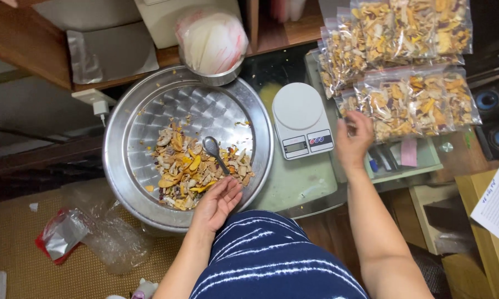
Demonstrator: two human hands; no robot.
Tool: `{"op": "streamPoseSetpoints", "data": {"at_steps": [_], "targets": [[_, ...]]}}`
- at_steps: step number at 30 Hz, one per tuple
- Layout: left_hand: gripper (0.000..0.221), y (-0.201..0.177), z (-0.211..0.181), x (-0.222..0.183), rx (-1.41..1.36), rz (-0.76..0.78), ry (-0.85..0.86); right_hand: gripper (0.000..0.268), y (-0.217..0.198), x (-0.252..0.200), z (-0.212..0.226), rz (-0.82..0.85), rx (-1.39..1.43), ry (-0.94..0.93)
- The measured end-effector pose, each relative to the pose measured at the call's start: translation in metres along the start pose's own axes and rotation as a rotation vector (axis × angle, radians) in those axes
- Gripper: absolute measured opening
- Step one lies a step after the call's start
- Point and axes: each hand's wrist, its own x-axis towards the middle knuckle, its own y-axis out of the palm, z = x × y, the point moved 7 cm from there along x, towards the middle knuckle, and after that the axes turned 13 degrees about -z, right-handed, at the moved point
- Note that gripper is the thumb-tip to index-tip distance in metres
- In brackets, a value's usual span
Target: The person scoops dried food pieces from a large metal tray into clear plastic bags, uses a digital scale to weigh the bags, and seals the bags by hand.
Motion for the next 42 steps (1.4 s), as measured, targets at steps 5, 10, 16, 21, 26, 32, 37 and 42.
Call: {"op": "streamPoseSetpoints", "data": {"at_steps": [5, 10, 16, 21, 26, 32, 37, 42], "targets": [[0.012, -0.024, -0.011, -0.007, -0.1, -0.045, 0.067, 0.013, 0.103, -0.021, 0.056, 0.263, 0.095, 0.156], [0.009, -0.044, -0.028, -0.029, -0.193, -0.079, 0.121, 0.011, 0.194, -0.007, 0.083, 0.407, 0.132, 0.026], [0.011, -0.068, -0.026, -0.038, -0.277, -0.117, 0.156, 0.008, 0.269, 0.013, 0.063, 0.476, -0.053, 0.187], [0.028, -0.072, -0.027, -0.041, -0.384, -0.093, 0.22, 0.018, 0.286, 0.042, 0.101, 0.488, -0.036, 0.013], [0.028, -0.066, -0.023, -0.037, -0.415, -0.113, 0.21, 0.023, 0.312, 0.047, 0.079, 0.559, -0.215, 0.028], [0.029, -0.065, -0.017, -0.034, -0.425, -0.131, 0.166, 0.017, 0.329, 0.037, 0.058, 0.601, -0.269, 0.138], [0.03, -0.067, -0.016, -0.033, -0.41, -0.131, 0.184, 0.011, 0.333, 0.03, 0.055, 0.634, -0.262, 0.24], [0.03, -0.064, -0.017, -0.04, -0.399, -0.156, 0.186, 0.01, 0.326, 0.029, 0.069, 0.605, -0.133, 0.354]]}}
